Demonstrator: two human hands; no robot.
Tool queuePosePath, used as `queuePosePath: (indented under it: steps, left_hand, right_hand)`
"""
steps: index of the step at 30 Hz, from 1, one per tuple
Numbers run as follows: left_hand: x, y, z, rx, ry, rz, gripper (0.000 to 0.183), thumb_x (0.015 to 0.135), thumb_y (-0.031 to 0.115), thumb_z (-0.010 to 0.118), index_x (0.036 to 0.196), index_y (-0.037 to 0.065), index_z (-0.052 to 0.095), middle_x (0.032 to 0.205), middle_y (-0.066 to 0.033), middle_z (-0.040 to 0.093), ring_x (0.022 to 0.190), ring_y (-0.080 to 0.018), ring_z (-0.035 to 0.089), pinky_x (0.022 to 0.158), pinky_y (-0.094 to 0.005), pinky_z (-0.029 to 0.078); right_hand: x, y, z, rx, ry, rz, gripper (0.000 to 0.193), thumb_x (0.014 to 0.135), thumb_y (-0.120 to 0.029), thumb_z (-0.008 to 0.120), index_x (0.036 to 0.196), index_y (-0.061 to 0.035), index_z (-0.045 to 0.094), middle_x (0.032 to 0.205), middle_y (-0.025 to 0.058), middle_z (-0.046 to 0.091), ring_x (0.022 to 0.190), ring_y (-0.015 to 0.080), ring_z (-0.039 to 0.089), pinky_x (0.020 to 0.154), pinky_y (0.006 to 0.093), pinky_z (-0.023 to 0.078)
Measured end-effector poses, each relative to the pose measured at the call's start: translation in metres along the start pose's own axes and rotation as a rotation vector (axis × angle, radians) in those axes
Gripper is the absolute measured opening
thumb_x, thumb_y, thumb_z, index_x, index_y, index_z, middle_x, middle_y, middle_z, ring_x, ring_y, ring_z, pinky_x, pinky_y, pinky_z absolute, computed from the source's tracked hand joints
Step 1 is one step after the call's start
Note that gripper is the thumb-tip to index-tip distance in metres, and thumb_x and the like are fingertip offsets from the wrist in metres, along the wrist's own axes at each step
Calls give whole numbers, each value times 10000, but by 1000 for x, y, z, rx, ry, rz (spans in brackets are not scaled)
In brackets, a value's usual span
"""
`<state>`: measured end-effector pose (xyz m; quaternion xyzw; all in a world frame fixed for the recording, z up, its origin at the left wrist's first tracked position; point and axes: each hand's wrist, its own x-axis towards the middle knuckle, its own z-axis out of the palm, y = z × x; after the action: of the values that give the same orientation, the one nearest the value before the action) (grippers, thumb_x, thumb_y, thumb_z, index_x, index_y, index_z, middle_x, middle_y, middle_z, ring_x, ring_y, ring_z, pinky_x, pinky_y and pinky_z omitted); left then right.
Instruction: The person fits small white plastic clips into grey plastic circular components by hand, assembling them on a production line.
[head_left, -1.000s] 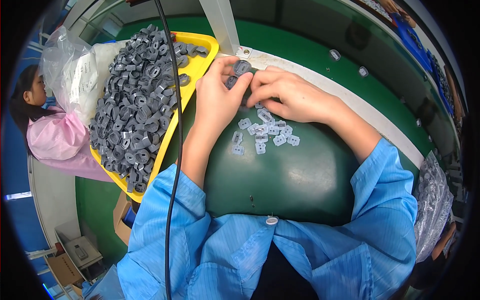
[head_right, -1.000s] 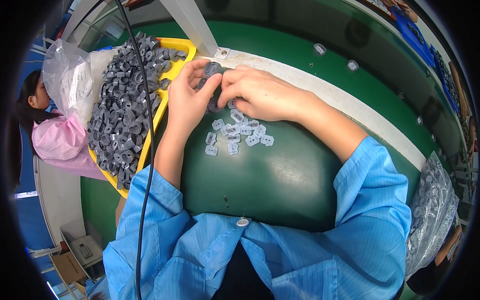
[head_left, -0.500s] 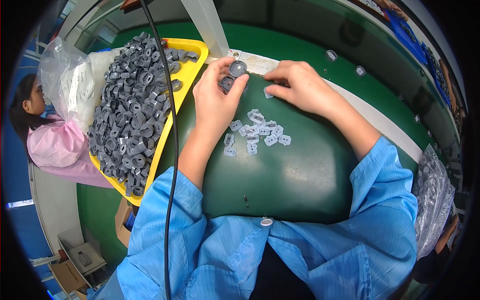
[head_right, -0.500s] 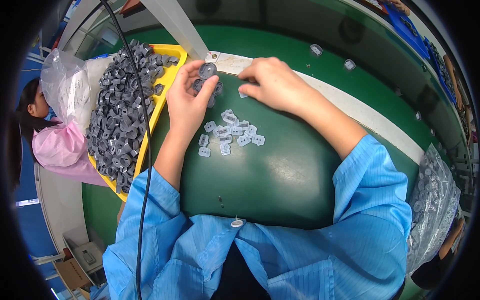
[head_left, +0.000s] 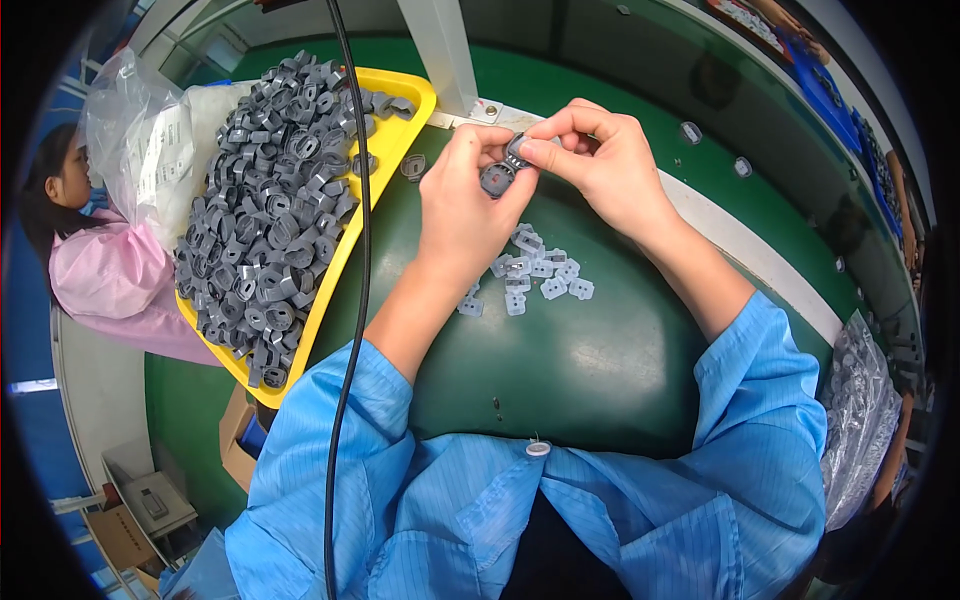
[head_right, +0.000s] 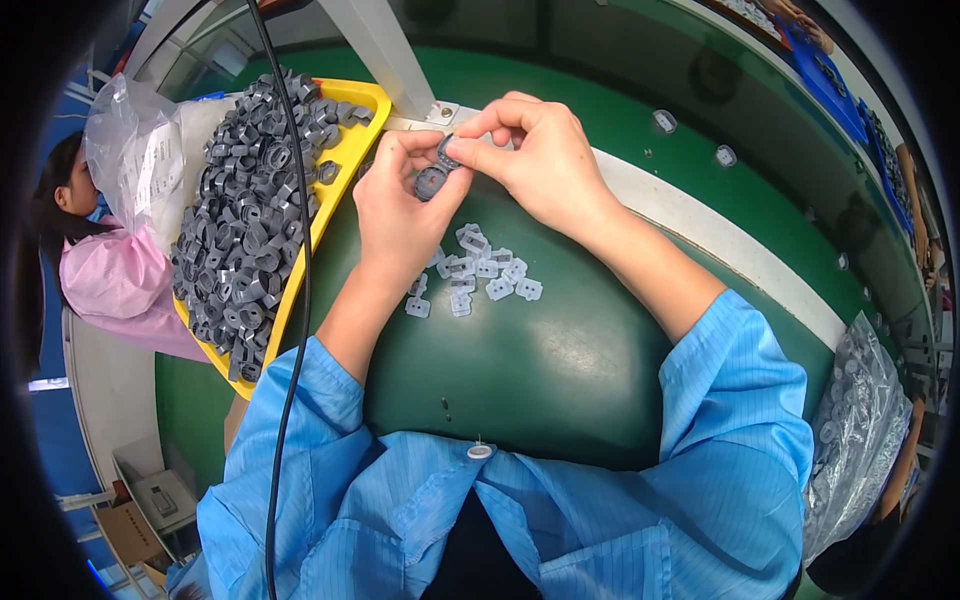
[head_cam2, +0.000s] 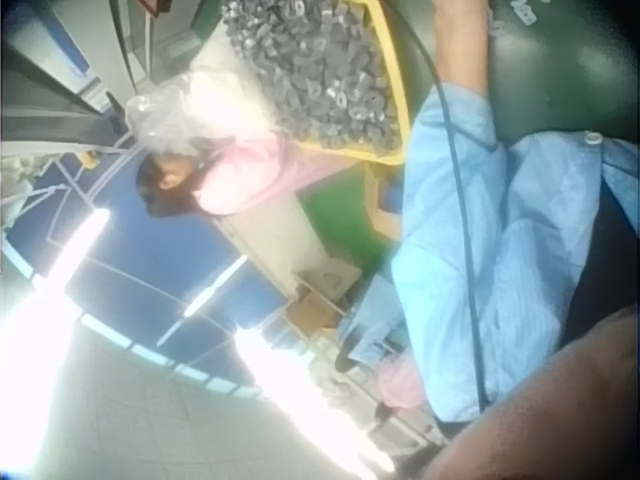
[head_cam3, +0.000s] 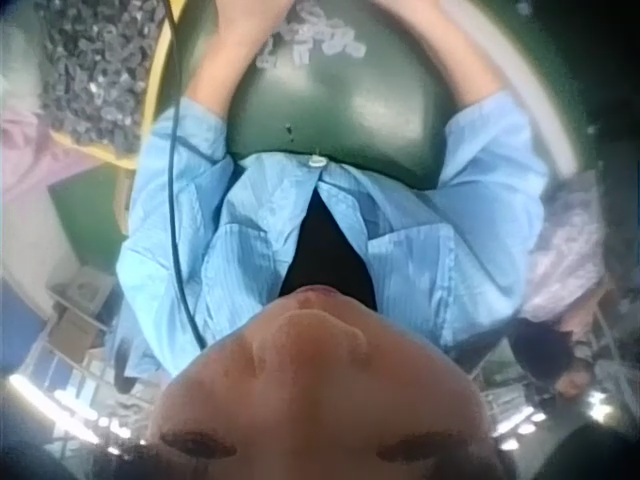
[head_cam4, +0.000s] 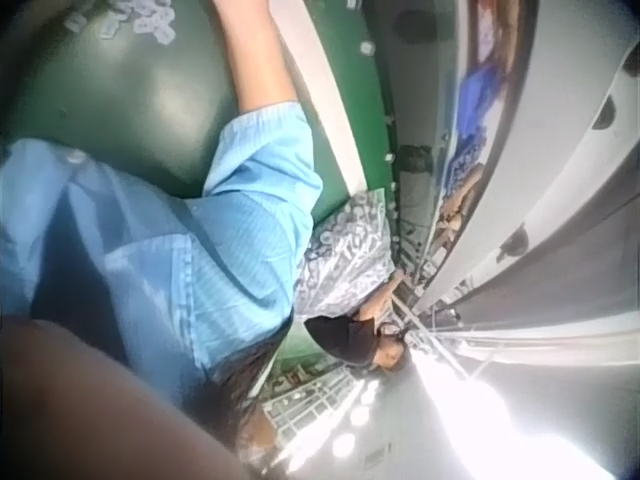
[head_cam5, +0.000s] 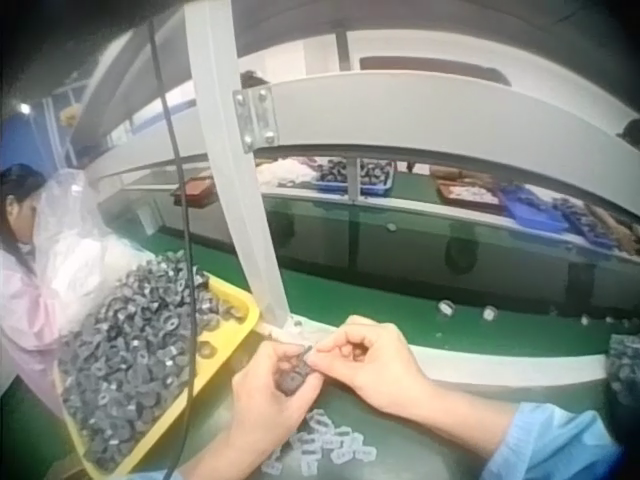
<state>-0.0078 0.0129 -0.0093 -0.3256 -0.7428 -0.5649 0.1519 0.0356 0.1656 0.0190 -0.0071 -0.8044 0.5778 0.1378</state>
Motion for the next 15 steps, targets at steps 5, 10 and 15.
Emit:
queuePosePath:
  steps: [5, 10, 15]
  left_hand:
    - [-2, 6, -5, 72, -55, 18, 307, 757, 39, 739, 989, -23, 548, 910, -103, 657, 824, -139, 646, 731, -260, 520]
    - [-6, 6, -5, 108, -45, 140, 308, 735, 38, 749, 973, 3, 556, 886, -109, 628, 783, -214, 641, 681, -303, 522]
    - [-5, 11, -5, 113, -139, 171, 309, 731, 38, 771, 977, 4, 587, 895, -88, 643, 803, -153, 644, 695, -277, 520]
  right_hand:
    - [-2, 2, 3, 248, -54, 76, 203, 750, -171, 779, 832, -3, 700, 760, 12, 632, 689, 40, 528, 629, 195, 443]
    - [-1, -1, -4, 366, -139, 253, 287, 788, -139, 740, 1009, 22, 653, 890, 73, 660, 734, 84, 593, 643, 211, 485]
    - [1, 1, -18, 398, -259, 226, 205, 822, -75, 688, 993, 28, 644, 803, 69, 669, 691, 95, 615, 630, 204, 496]
